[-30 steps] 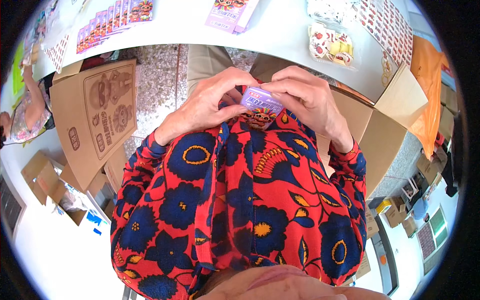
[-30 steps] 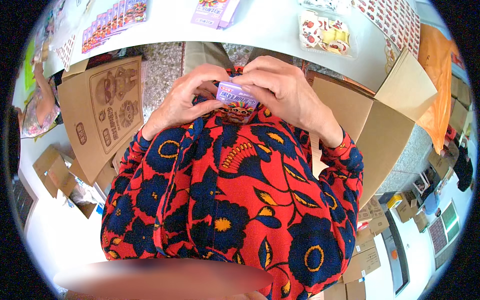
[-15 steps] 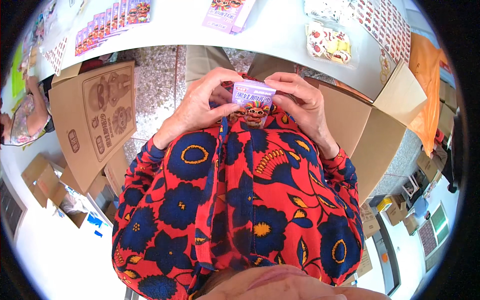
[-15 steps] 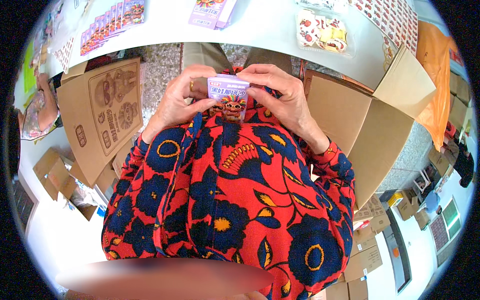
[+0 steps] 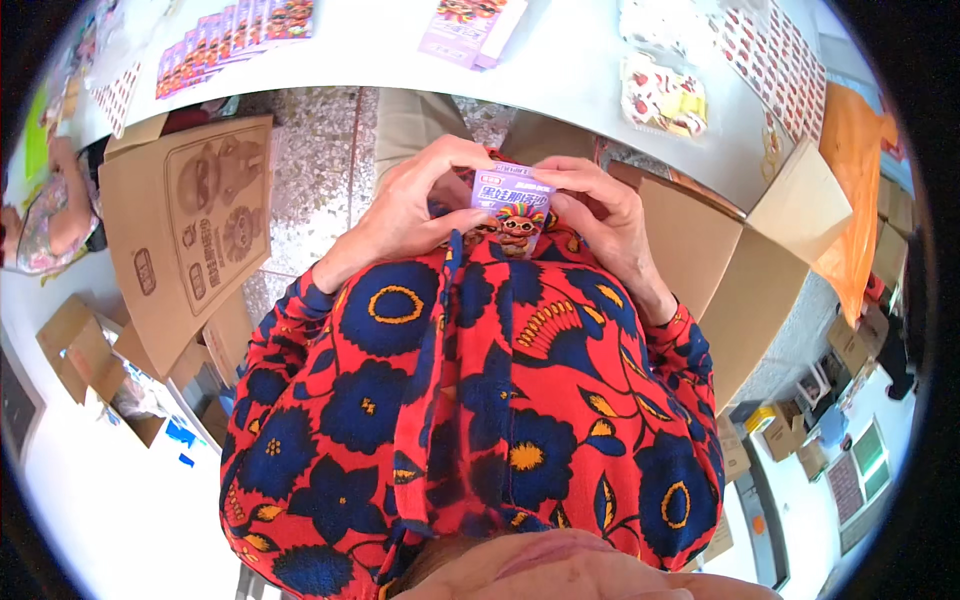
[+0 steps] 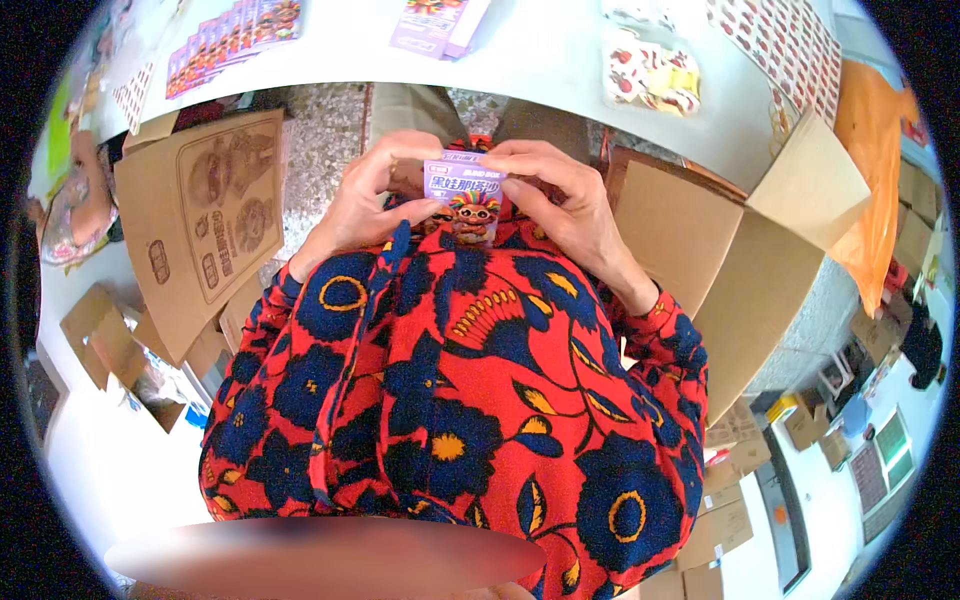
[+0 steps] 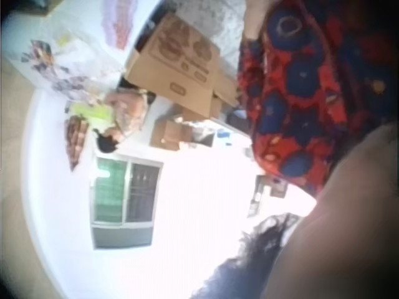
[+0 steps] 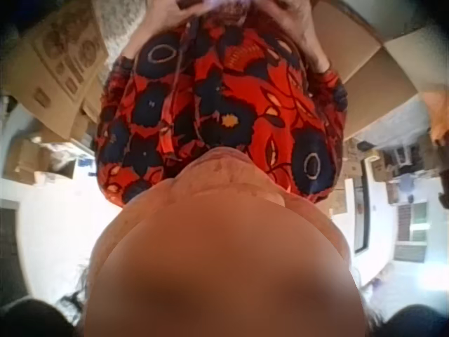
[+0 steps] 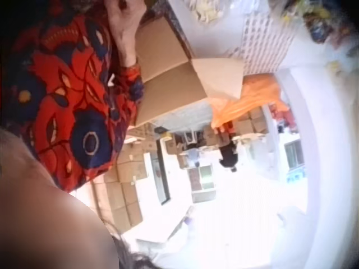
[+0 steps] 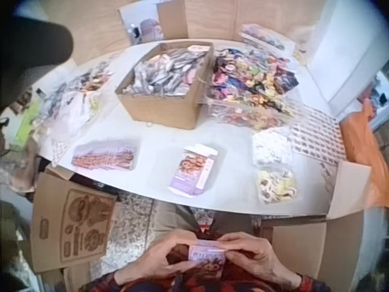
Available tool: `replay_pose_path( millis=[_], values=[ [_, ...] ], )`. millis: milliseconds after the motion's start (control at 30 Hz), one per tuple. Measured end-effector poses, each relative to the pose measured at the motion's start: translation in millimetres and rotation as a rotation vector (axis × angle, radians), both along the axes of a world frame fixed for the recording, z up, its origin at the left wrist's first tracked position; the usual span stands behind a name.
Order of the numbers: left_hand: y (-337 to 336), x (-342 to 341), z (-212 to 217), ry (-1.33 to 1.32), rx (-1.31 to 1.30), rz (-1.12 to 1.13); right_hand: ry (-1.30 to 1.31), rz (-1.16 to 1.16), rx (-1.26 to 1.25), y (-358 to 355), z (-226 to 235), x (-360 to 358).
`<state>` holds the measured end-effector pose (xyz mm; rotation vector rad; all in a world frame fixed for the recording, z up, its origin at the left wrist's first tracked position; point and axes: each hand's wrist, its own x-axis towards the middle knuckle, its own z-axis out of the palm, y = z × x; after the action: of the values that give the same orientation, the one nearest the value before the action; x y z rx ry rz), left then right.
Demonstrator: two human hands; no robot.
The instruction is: Packing small colorful pop-it toys into individual cardboard boxes and closing them.
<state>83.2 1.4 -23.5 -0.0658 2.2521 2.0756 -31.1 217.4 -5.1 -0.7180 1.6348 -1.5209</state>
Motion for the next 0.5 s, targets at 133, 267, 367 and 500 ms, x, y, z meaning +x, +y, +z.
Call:
replay_pose_path(
  millis=[133, 267, 367, 500],
  values=[
    [12, -7, 1, -0.021, 0.142, 0.089, -0.043, -0.107, -0.048, -7, 0, -1],
    [-6, -26, 17, 0.011, 0.109, 0.268, 0.047, -0.323, -0.051, -29, 7, -5],
    [-50, -39, 15, 0.065, -0.291, 0.477, 0.041, -0.343, -0.062, -44, 7, -15],
    [-125, -72, -9, 0.109, -0.687, 0.609, 0.13, -0.168, 0.102, -30, -18, -20]
  ],
)
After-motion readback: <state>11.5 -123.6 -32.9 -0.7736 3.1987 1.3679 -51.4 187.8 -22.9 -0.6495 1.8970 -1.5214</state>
